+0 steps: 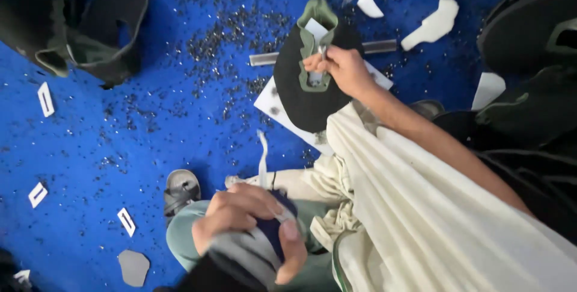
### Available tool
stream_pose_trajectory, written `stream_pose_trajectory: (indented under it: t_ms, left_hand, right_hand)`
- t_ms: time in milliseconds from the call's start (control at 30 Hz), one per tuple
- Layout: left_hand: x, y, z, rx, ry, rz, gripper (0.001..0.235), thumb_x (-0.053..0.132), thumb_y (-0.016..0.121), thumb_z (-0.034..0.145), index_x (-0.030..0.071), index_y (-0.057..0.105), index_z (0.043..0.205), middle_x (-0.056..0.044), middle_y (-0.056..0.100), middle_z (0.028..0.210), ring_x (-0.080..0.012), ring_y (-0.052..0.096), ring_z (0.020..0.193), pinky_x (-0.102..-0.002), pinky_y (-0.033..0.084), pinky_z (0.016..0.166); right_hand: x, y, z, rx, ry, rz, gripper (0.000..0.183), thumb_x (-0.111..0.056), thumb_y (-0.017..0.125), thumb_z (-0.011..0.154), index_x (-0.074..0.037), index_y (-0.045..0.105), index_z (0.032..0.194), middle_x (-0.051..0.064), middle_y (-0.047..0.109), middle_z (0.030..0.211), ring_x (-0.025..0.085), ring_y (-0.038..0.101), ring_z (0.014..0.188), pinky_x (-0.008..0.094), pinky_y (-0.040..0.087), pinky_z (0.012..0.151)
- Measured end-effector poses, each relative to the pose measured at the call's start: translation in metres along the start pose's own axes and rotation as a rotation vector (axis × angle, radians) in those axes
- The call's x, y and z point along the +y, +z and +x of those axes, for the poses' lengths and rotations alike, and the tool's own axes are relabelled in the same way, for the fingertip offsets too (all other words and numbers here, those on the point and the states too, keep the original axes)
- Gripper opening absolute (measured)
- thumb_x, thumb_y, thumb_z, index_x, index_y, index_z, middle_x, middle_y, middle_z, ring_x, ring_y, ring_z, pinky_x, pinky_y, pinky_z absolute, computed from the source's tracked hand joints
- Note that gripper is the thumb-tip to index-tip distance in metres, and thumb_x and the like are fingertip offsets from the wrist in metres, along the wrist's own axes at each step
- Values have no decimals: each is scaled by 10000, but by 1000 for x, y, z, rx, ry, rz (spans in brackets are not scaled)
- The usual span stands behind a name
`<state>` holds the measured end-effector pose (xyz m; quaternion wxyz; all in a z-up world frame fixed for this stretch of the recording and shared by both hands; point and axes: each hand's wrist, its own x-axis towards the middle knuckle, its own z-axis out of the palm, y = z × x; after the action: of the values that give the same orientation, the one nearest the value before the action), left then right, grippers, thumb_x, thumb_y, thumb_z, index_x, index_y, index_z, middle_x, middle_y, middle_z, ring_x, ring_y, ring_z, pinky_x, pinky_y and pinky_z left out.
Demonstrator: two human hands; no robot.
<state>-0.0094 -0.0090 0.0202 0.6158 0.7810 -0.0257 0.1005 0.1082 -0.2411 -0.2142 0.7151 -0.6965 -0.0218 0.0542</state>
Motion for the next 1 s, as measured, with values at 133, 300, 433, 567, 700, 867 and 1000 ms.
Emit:
stream_pose_trajectory:
  t_ms: [133, 300, 433, 567, 700, 867, 1000]
  left_hand:
    - [-87, 30, -17, -91, 63, 11, 322, 74, 747, 695, 98, 516, 918, -94, 622, 799, -224, 620, 709, -355, 545, 701]
    - [-130, 42, -30, -339, -400, 515, 470, 143, 870, 591, 36, 595, 956, -153, 679, 765, -366, 669, 714, -393, 515, 642]
    - [-41, 19, -7, -131, -255, 340, 372, 162, 815, 649, 44, 595, 926, -81, 665, 706, -254, 656, 589, -342, 545, 594]
    - [14, 2, 24, -265, 478, 898, 412, 203, 782, 659, -3, 494, 869, -159, 569, 725, -352, 591, 675, -417, 472, 643]
    - [-68, 35, 10, -140, 234, -211, 305, 62, 672, 748, 92, 428, 929, -93, 578, 767, -241, 588, 660, -320, 507, 665]
    - [-130, 46, -28, -188, -429, 334, 380, 158, 819, 629, 57, 653, 956, -82, 730, 769, -201, 761, 707, -322, 583, 666]
    - [-51, 24, 2, -99, -337, 309, 333, 171, 812, 698, 26, 609, 918, -94, 700, 724, -229, 666, 616, -343, 575, 624]
  right_hand:
    - [-30, 2, -13, -5, -188, -333, 269, 95, 544, 949, 26, 697, 1159, 142, 760, 1139, 203, 735, 1033, 319, 585, 891]
    - [13, -4, 2, 132, -3, -282, 220, 82, 543, 976, 8, 737, 1048, 132, 794, 993, 196, 742, 894, 314, 597, 824]
    - [7, -13, 26, 142, 158, 307, 89, -14, 522, 1071, 15, 592, 1023, 171, 753, 1097, 234, 756, 987, 334, 637, 847]
    - [4, -12, 24, 42, 44, 26, 93, 38, 520, 1019, 41, 613, 1023, 165, 760, 1112, 230, 773, 1038, 316, 624, 852]
    - [-5, -3, 10, 34, -107, -135, 214, 59, 512, 989, 62, 678, 1125, 171, 764, 1116, 230, 756, 1053, 328, 595, 893]
    - [20, -5, 12, 188, 94, 76, 126, 7, 587, 1028, 50, 705, 1034, 144, 752, 962, 229, 729, 871, 351, 588, 786]
    - [-15, -21, 49, 292, 174, 468, 174, -104, 501, 1069, -29, 626, 975, 79, 778, 962, 204, 766, 893, 323, 626, 826]
